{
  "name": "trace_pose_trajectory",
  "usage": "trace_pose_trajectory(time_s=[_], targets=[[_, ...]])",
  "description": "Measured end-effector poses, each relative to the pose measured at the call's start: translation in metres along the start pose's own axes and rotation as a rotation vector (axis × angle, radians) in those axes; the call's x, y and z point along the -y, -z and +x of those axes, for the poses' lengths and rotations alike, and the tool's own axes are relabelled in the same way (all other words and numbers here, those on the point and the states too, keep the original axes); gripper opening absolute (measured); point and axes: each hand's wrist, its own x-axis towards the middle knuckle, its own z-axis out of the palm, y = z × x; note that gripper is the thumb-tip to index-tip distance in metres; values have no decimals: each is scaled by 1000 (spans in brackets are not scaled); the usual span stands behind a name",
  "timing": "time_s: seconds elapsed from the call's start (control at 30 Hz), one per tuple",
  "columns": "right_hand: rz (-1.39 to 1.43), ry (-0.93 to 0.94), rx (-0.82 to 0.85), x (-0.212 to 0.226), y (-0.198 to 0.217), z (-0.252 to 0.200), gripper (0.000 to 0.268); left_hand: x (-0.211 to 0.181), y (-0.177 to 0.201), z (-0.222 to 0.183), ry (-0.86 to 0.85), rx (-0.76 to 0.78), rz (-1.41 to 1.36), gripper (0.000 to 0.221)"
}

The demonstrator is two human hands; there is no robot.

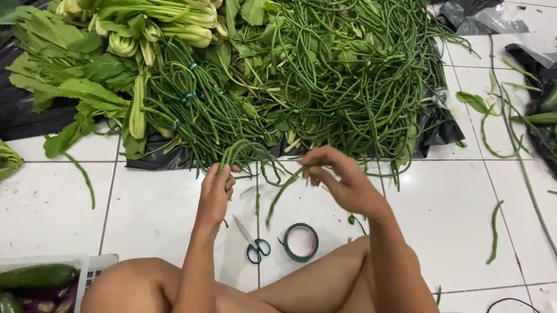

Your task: The person is selecting long beans from a large pile, aligning them into bundles, and securing them with green tape and scissors.

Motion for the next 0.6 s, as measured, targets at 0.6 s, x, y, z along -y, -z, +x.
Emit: trace_pose_trajectory(time_s=[0.6], targets=[[-60, -209, -49, -62, -43, 42, 11, 18, -16, 3, 0, 159, -16, 44]])
